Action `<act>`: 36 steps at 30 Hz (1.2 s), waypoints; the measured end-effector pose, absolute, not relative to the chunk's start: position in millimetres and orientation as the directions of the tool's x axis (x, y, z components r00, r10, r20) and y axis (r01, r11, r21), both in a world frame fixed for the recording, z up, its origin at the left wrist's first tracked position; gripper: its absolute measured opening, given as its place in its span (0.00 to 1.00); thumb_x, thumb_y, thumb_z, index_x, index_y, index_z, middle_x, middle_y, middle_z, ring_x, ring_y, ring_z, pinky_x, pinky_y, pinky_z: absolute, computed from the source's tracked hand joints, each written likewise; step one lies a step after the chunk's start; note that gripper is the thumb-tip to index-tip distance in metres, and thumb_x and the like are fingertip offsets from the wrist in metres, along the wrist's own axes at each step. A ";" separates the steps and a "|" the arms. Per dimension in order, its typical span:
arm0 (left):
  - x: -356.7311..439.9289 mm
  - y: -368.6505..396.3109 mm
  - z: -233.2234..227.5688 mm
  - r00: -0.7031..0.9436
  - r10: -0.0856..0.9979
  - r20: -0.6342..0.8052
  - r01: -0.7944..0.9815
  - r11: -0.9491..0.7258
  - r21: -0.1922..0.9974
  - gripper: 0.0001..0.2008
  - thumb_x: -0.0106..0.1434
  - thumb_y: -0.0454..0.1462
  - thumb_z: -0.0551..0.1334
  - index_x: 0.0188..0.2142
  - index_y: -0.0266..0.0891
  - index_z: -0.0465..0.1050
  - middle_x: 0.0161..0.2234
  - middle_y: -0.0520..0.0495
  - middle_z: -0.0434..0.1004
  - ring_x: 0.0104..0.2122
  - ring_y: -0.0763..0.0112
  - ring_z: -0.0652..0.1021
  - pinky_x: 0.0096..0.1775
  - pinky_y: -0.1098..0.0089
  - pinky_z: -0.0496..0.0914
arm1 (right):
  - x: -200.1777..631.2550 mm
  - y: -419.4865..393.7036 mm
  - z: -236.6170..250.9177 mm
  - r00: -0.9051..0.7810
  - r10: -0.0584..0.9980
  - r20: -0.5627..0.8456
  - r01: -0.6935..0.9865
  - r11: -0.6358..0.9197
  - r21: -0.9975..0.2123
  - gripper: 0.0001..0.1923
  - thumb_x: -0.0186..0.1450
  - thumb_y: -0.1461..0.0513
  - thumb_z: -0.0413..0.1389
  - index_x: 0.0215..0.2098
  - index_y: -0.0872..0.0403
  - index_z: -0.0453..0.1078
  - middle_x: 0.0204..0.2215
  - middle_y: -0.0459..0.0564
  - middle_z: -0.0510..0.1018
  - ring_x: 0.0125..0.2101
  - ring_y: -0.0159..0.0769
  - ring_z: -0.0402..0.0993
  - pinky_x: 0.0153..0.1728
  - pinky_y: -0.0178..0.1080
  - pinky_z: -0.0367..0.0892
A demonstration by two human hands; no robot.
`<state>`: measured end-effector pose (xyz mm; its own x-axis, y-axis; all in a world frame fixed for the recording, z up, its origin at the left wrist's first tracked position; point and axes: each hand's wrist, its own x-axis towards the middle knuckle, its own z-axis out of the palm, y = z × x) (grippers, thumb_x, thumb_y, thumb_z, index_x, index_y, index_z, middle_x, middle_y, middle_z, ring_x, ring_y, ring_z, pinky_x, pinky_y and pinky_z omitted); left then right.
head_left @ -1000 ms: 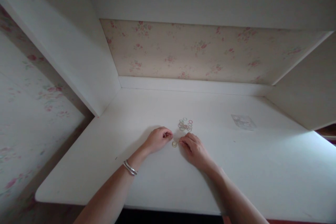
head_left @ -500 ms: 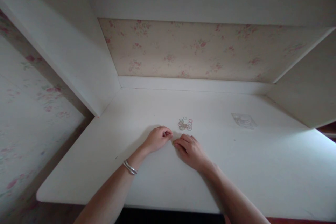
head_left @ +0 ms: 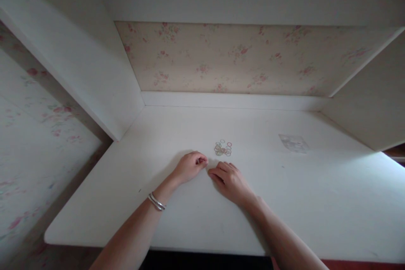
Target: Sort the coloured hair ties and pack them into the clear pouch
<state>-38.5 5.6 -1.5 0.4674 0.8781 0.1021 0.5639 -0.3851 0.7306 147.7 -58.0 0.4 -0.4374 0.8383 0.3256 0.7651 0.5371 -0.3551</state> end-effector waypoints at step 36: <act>19.4 46.1 2.1 0.507 0.847 0.161 0.714 -0.517 0.471 0.09 0.65 0.38 0.56 0.37 0.44 0.75 0.40 0.49 0.70 0.38 0.71 0.73 0.41 0.72 0.66 | 180.8 -43.7 -1.5 -0.029 0.972 0.235 0.890 0.132 -0.436 0.14 0.66 0.61 0.46 0.33 0.50 0.74 0.28 0.47 0.79 0.28 0.31 0.72 0.29 0.32 0.57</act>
<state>19.4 46.1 2.1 0.5068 0.8468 0.1613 0.7144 -0.5174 0.4711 180.8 -43.7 -1.5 -0.0291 0.9716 0.2348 0.8904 0.1319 -0.4356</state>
